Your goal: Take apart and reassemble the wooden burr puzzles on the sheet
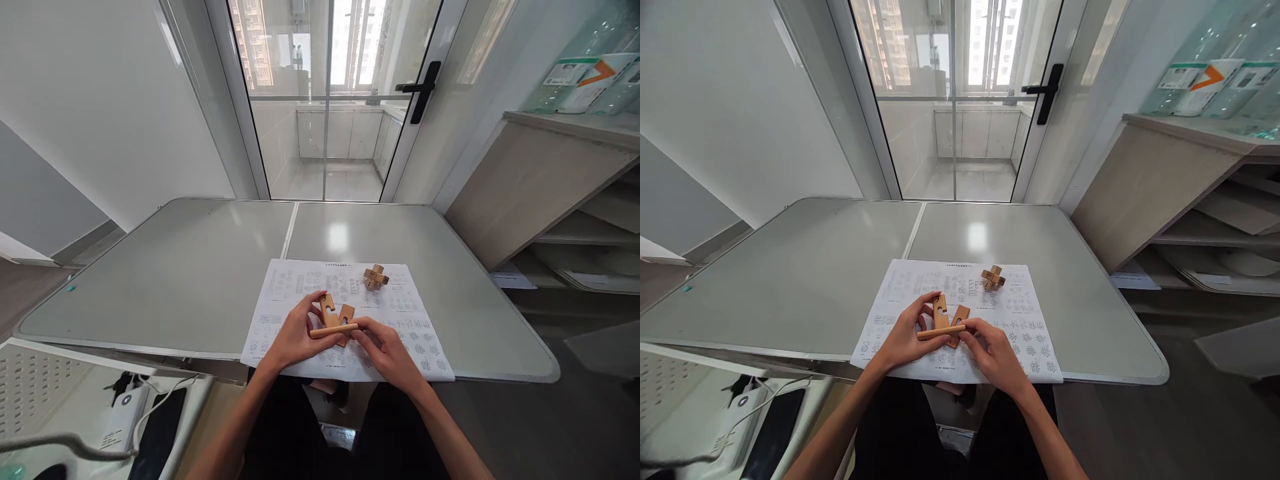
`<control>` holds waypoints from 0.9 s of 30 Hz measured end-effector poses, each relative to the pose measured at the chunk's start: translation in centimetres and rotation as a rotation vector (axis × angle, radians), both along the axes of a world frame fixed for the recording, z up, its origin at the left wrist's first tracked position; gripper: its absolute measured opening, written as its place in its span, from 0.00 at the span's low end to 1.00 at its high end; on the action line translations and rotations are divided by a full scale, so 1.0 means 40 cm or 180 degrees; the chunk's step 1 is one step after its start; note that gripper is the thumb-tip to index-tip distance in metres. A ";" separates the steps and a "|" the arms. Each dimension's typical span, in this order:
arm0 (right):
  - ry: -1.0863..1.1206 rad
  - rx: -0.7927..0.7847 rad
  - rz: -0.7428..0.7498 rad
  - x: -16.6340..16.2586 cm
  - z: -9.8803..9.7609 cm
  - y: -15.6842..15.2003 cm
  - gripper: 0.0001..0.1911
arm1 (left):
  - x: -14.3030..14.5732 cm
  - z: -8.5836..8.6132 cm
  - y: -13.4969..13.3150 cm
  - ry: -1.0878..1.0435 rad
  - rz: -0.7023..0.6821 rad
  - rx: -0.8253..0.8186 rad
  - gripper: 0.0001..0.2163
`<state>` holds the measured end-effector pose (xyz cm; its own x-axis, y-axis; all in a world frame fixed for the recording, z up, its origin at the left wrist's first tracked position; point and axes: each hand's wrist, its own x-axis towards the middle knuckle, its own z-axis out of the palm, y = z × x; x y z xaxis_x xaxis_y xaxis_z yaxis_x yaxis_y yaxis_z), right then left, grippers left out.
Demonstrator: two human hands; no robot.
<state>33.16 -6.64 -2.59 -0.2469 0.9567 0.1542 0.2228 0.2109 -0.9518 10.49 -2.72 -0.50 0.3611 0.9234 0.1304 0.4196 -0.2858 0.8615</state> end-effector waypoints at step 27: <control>0.0484 -0.0278 0.0146 0.011 -0.001 0.007 0.16 | -0.001 -0.012 0.017 -0.0087 -0.0105 0.0131 0.16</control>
<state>33.59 -6.37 -2.63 -0.2706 0.9564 0.1099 0.0669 0.1325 -0.9889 10.44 -2.04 -0.99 0.3869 0.9047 0.1784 0.3858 -0.3345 0.8598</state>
